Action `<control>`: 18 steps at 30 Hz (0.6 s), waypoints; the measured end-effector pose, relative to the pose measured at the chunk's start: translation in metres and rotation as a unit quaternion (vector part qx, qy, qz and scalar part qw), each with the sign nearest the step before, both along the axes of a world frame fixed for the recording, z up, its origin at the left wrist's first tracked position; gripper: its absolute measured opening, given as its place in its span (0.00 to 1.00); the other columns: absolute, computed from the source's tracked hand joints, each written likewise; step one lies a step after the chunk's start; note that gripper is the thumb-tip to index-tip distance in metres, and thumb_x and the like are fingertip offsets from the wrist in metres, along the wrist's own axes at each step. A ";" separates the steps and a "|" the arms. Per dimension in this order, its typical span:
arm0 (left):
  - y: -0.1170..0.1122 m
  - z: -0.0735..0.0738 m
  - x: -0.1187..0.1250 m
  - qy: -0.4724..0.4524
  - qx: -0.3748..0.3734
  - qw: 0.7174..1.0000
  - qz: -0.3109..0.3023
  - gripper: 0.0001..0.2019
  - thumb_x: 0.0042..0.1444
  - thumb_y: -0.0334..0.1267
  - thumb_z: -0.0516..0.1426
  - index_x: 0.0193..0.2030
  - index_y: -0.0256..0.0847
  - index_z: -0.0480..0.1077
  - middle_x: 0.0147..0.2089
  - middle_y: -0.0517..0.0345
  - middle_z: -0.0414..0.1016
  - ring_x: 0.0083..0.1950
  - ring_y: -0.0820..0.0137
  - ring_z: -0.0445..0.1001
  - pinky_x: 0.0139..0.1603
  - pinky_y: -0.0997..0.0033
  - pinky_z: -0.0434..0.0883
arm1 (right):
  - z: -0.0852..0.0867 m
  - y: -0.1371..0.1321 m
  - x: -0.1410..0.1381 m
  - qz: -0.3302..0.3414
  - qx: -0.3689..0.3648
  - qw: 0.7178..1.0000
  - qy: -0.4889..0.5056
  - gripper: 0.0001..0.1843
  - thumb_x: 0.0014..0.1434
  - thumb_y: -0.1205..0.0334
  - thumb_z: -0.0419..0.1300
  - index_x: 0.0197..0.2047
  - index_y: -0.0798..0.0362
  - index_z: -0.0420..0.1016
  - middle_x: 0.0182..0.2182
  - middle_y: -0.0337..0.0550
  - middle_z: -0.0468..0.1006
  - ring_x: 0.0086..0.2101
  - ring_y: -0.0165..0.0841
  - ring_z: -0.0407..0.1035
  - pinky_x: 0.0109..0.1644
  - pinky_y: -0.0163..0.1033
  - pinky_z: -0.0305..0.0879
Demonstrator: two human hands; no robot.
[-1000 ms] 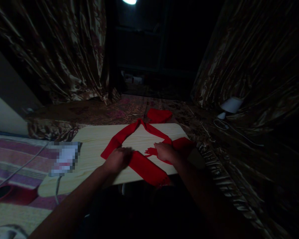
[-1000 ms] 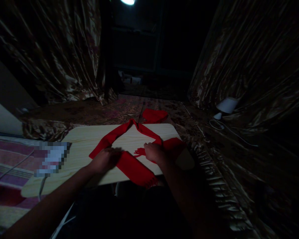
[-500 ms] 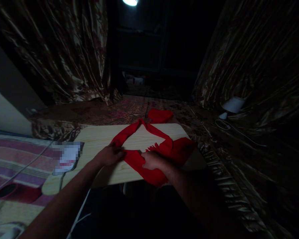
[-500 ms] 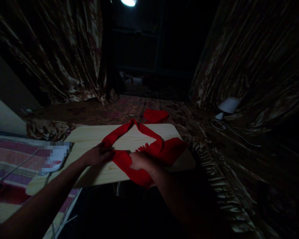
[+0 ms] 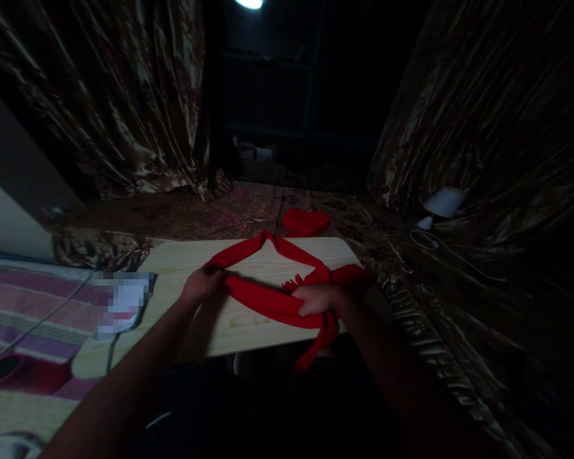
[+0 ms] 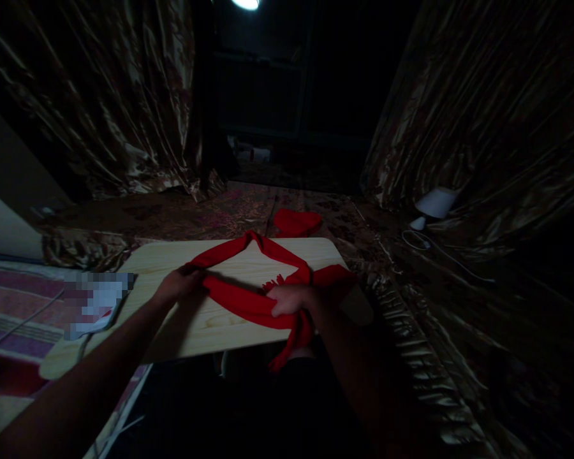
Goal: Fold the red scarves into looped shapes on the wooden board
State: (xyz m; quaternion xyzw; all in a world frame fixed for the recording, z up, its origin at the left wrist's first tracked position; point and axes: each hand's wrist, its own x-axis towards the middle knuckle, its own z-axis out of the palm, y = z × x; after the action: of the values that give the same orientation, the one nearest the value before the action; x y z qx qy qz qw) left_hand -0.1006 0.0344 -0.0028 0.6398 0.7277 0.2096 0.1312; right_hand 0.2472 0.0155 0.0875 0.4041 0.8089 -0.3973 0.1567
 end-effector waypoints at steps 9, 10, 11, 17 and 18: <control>0.003 0.011 0.013 0.049 0.069 0.988 -0.131 0.22 0.61 0.47 0.52 0.56 0.46 0.78 0.60 0.57 0.77 0.72 0.54 0.59 0.73 0.48 0.56 | -0.014 -0.001 0.009 0.014 0.061 0.997 -0.041 0.13 0.50 0.66 0.65 0.41 0.50 0.82 0.36 0.42 0.81 0.35 0.37 0.74 0.37 0.38 0.66; 0.001 0.010 0.015 0.052 0.074 0.988 -0.129 0.23 0.60 0.48 0.53 0.58 0.46 0.77 0.65 0.55 0.72 0.75 0.51 0.54 0.72 0.45 0.56 | -0.017 -0.001 0.010 0.002 0.065 0.997 -0.030 0.13 0.51 0.67 0.64 0.42 0.51 0.81 0.35 0.41 0.81 0.34 0.35 0.73 0.35 0.37 0.64; -0.002 0.009 0.017 0.058 0.077 0.987 -0.131 0.25 0.58 0.49 0.55 0.60 0.46 0.75 0.71 0.53 0.65 0.76 0.48 0.50 0.72 0.40 0.55 | -0.020 0.000 0.011 -0.012 0.068 0.997 -0.021 0.13 0.52 0.67 0.64 0.43 0.51 0.80 0.35 0.40 0.81 0.32 0.34 0.73 0.34 0.35 0.63; -0.031 0.001 0.044 0.123 0.064 0.950 -0.280 0.41 0.54 0.58 0.60 0.74 0.55 0.56 0.78 0.51 0.47 0.77 0.42 0.43 0.70 0.27 0.37 | -0.032 0.001 0.016 -0.069 0.196 0.978 0.018 0.08 0.58 0.64 0.61 0.42 0.53 0.78 0.36 0.41 0.80 0.35 0.32 0.72 0.36 0.33 0.60; -0.034 -0.002 0.049 0.126 0.049 0.945 -0.298 0.42 0.55 0.60 0.59 0.75 0.56 0.53 0.78 0.51 0.48 0.77 0.42 0.45 0.70 0.26 0.36 | -0.032 0.000 0.018 -0.068 0.232 0.970 0.010 0.10 0.57 0.64 0.62 0.43 0.54 0.78 0.38 0.43 0.80 0.37 0.33 0.72 0.38 0.34 0.61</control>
State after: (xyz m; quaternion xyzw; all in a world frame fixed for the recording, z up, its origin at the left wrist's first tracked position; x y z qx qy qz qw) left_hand -0.0514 0.0004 -0.0050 0.8543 0.5030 0.1144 0.0636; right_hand 0.2653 0.0155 0.0552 0.4795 0.8511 -0.2125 0.0230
